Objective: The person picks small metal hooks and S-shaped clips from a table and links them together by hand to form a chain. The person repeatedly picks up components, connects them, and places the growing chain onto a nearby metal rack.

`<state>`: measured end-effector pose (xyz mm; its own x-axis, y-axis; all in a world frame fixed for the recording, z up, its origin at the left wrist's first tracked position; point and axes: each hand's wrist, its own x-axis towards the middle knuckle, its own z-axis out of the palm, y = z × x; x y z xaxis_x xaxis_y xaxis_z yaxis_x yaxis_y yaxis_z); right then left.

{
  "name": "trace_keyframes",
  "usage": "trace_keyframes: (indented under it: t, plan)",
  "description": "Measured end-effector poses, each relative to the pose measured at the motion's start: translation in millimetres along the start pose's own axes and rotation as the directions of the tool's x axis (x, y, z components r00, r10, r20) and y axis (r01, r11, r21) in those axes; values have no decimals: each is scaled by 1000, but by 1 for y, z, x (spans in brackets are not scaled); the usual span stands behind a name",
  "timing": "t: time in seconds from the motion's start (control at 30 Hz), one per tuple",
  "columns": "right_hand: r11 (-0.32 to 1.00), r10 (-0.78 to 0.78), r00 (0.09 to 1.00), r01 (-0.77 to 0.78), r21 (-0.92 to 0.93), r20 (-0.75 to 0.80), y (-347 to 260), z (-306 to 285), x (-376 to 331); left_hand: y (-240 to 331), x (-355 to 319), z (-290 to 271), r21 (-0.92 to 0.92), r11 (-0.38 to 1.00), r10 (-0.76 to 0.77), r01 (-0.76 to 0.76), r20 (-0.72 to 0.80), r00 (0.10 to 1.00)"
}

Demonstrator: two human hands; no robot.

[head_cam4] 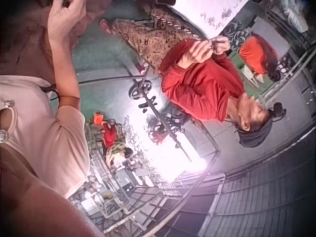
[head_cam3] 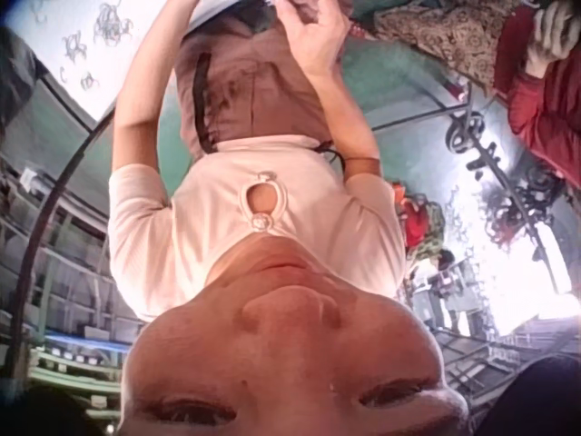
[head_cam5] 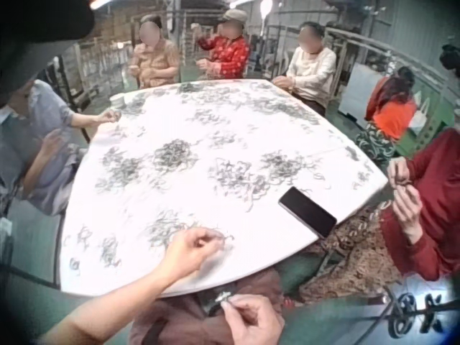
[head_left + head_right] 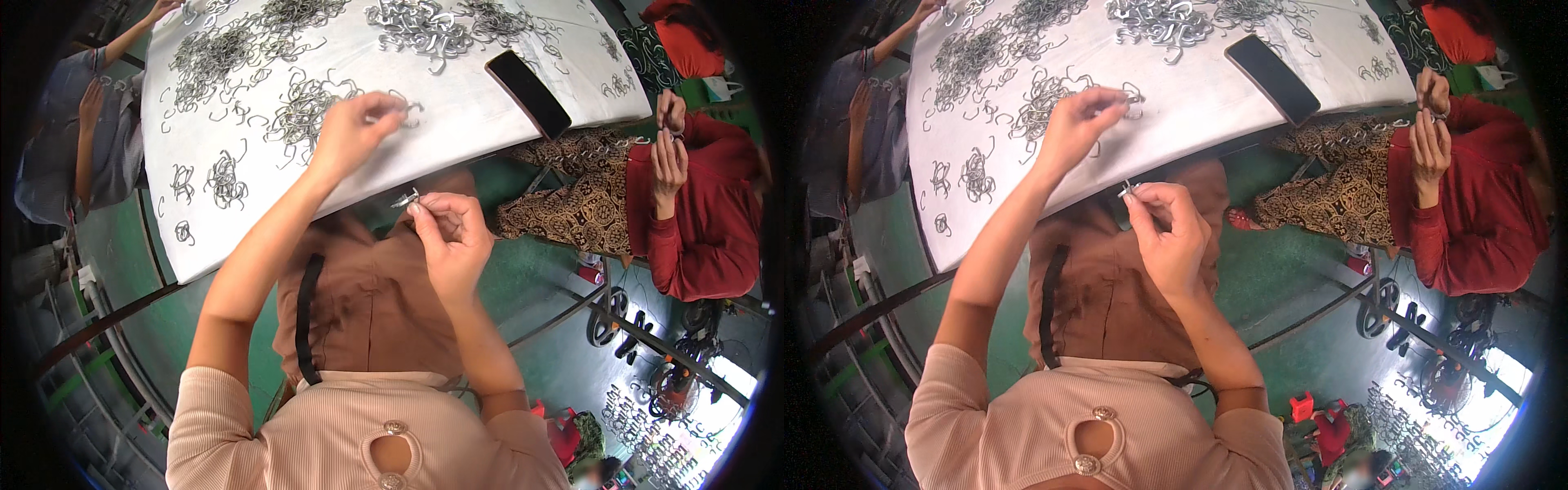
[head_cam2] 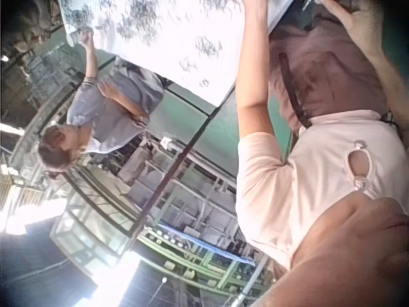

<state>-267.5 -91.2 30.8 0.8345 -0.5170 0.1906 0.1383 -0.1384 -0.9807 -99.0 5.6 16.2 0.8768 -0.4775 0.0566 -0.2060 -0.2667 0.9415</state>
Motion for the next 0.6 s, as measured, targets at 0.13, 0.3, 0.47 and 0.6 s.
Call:
trace_keyframes:
  t: [0.13,0.3,0.47,0.6]
  plan:
    - [1000,9,1000,-9,3,-1,4,6,0,24,-61,-3,-300,939,-181,169,-12,983]
    - [999,-35,999,34,-24,-23,4,16,0,35,-98,1,-386,916,-152,113,-70,986]
    - [996,-24,999,26,-85,22,6,27,-5,21,-107,-1,-293,953,20,-75,-186,982]
    - [980,-77,994,89,-180,72,14,16,1,3,-112,-14,-217,961,139,-171,-156,978]
